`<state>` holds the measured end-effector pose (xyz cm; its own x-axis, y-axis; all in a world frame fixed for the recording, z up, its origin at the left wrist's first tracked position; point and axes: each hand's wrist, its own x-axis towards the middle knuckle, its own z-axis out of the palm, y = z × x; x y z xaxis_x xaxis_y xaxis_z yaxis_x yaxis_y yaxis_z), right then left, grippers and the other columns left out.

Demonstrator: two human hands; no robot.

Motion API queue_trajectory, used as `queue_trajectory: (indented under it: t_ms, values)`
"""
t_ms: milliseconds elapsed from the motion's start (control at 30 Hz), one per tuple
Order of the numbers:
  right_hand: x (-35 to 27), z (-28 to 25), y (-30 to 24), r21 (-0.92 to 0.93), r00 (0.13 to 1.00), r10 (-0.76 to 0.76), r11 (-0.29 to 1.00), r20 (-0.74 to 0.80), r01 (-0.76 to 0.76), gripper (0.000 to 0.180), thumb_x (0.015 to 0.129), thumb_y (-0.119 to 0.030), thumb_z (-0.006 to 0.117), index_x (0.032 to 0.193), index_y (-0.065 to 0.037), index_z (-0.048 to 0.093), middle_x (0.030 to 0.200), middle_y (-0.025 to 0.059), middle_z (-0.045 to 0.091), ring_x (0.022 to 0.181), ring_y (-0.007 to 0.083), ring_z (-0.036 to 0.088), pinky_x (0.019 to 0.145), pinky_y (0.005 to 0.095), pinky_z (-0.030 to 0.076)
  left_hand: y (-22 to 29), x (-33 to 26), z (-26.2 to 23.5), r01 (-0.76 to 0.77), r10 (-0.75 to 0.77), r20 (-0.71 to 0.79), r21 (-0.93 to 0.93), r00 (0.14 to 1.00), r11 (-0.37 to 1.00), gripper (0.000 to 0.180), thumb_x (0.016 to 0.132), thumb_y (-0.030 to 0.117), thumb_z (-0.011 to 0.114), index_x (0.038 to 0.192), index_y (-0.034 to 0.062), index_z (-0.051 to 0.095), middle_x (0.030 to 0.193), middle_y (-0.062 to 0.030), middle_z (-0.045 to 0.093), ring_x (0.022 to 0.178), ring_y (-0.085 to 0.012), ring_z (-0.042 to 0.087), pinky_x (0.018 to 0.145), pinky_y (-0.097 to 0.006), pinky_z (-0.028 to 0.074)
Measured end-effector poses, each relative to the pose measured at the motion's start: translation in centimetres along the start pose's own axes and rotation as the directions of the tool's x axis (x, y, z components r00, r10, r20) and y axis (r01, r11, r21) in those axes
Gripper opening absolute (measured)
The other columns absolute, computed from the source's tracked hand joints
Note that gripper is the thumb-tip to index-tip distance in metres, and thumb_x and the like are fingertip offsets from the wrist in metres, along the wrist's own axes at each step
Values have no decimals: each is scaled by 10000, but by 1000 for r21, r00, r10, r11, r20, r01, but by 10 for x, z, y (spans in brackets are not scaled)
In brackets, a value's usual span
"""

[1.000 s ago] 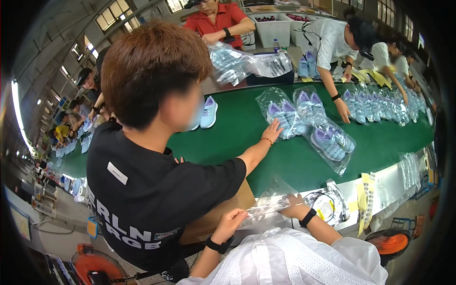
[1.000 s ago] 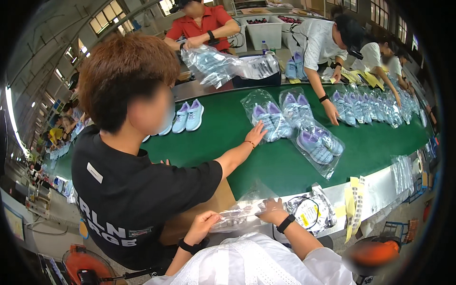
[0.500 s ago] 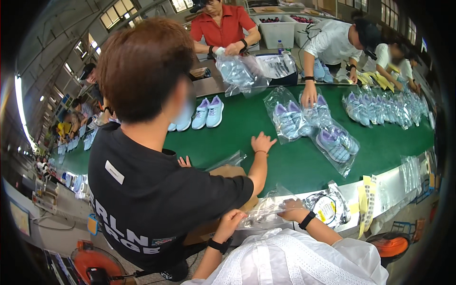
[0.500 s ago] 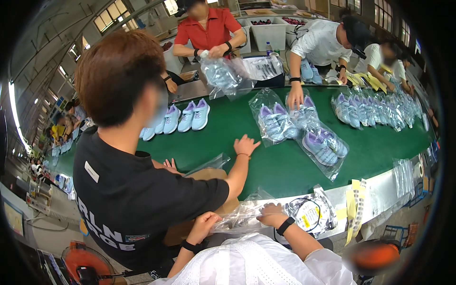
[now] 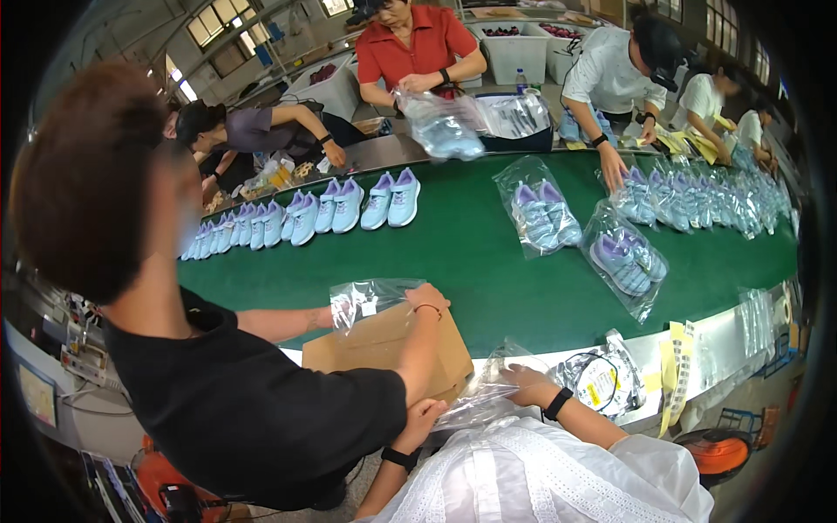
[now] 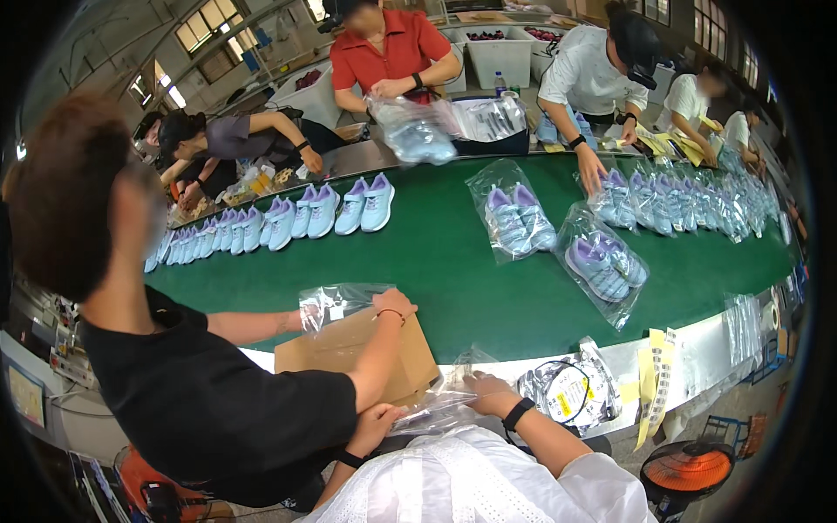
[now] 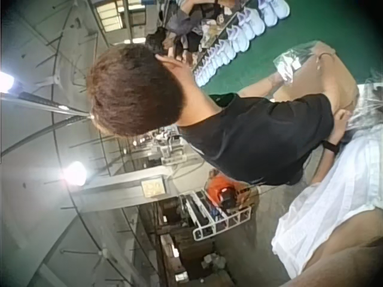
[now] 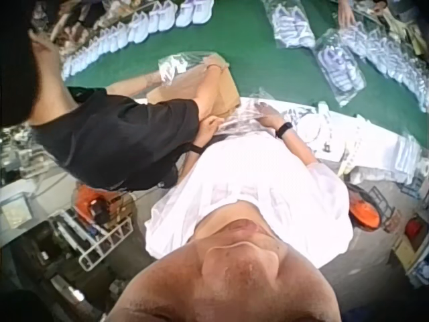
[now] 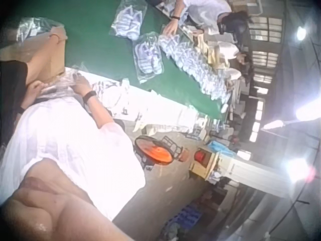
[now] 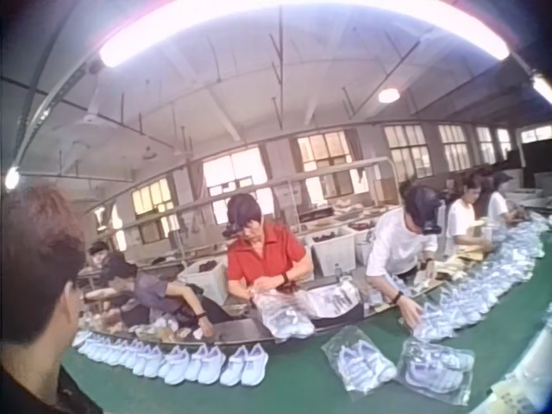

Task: The person places light blue sneakers into clear plastic bags on a green assembly line table. They pick up a shoe, insert it into a bag, and then seal the bag before moving the packaged item aside. The process is repeated for multiple pairs of shoes.

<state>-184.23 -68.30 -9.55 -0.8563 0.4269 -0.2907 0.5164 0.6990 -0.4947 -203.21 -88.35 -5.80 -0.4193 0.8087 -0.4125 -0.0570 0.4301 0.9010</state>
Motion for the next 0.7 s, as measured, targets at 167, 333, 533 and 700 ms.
queue_trajectory:
  t_ms: [167,333,533,700]
  values:
    - [54,0,-37,233,981,-78,965,-180,119,517,799,-317,581,1195,-22,430,1198,238,476,1078,388,483,895,414,416,5,8,-8,-51,56,-99,53,994,997,218,862,175,543,809,-11,645,617,21,555,558,-41,449,507,-219,361]
    - [106,65,-44,260,941,-307,906,-143,335,605,794,-312,600,1262,-5,372,1247,260,423,1154,398,413,971,422,352,-26,32,-11,-94,89,-224,-11,971,996,229,870,188,521,777,4,621,616,5,515,567,-87,467,519,-253,386]
    - [63,68,-70,293,962,-267,918,-50,269,937,709,-314,681,1377,35,125,1390,345,102,1324,399,161,1060,441,220,-78,20,-28,-66,62,-299,-1,952,998,228,852,229,560,776,25,627,632,7,544,535,-66,442,480,-224,347]
    - [48,71,-75,348,933,-327,901,150,260,885,714,-296,677,1368,23,174,1395,311,155,1308,380,214,1047,400,258,-94,-8,-31,113,-141,-281,-114,949,987,209,855,216,565,835,29,655,605,21,534,486,-49,423,436,-203,315]
